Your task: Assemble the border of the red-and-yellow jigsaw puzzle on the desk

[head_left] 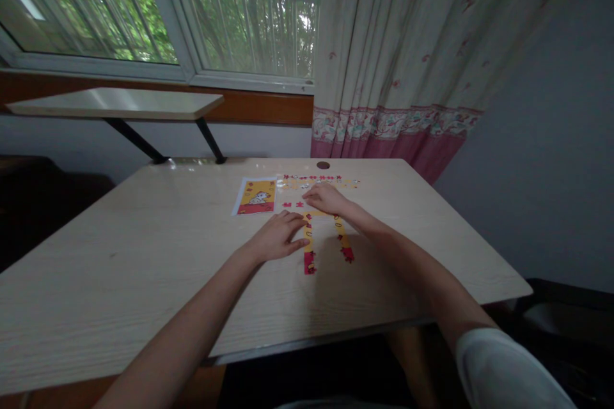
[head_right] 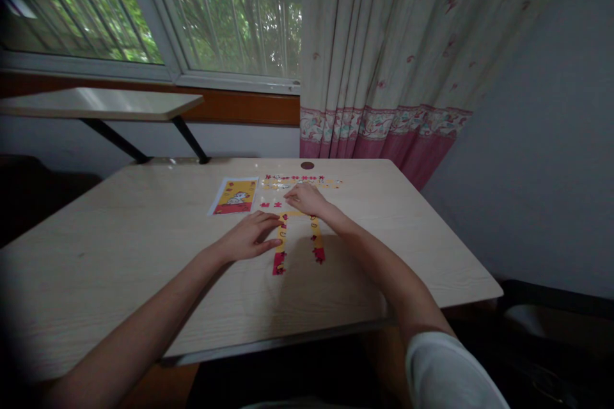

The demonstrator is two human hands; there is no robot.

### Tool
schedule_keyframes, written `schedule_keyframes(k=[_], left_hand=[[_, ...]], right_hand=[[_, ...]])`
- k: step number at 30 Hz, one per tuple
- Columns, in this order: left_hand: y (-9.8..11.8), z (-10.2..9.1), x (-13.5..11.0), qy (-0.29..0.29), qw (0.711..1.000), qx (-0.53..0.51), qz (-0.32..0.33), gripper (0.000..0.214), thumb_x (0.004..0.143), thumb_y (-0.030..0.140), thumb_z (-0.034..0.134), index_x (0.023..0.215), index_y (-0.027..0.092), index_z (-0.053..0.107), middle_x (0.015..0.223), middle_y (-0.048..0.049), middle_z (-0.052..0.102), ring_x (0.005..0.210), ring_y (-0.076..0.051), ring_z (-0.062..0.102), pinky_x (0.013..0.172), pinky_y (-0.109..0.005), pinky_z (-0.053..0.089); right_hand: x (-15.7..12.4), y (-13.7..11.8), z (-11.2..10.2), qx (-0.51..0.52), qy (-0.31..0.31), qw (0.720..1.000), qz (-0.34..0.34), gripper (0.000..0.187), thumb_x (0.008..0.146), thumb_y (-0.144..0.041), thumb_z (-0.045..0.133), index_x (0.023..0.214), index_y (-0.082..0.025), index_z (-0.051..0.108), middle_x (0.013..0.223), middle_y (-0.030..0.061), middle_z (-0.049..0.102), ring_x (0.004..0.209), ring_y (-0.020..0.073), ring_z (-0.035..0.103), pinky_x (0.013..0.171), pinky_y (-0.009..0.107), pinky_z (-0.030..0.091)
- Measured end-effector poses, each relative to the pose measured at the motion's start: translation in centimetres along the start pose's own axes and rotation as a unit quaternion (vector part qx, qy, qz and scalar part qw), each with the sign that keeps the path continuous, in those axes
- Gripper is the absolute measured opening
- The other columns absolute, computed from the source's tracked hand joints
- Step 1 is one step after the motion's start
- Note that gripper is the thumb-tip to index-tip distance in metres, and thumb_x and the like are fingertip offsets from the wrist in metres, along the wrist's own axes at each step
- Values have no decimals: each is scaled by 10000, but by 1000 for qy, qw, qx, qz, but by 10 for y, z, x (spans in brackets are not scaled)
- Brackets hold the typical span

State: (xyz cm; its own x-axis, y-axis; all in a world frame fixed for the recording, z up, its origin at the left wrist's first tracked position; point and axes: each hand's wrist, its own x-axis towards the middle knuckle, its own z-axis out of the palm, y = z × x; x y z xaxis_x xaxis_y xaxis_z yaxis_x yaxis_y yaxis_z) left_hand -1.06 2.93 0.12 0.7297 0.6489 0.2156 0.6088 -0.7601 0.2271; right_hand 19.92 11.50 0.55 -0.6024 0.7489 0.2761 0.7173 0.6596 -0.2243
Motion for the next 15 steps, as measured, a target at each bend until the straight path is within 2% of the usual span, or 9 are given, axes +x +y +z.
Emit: schedule_keyframes(k=[7, 11, 15], left_hand=[[2, 0, 0, -3, 1000, -1, 2, 446, 861, 484, 474, 1162, 163, 548, 1145, -123, 573, 1072, -278, 496, 901, -426, 393], [4, -1, 0, -10, 1000, 10, -3, 436, 860, 467, 483, 1156, 154, 549, 1146, -119, 573, 1068, -275, 495, 915, -419, 387], [5, -2, 0, -15, 1000, 15, -6, 440, 868, 474, 466, 1159, 153, 546, 1143, -119, 571, 1058, -270, 496, 909, -413, 388]], right_hand=[[39, -24, 21, 11, -26, 999, -38, 259, 817, -370, 572, 958, -209, 717, 917, 51, 707, 881, 186, 613, 796, 265, 406], [46, -26, 23, 10, -43, 998, -36, 182, 776, -276, 598, 865, -191, 734, 825, 52, 716, 796, 175, 626, 743, 254, 413], [47, -25, 21, 60, -49, 997, -29, 134, 723, -182, 616, 808, -162, 718, 774, 37, 705, 734, 136, 609, 714, 227, 412]])
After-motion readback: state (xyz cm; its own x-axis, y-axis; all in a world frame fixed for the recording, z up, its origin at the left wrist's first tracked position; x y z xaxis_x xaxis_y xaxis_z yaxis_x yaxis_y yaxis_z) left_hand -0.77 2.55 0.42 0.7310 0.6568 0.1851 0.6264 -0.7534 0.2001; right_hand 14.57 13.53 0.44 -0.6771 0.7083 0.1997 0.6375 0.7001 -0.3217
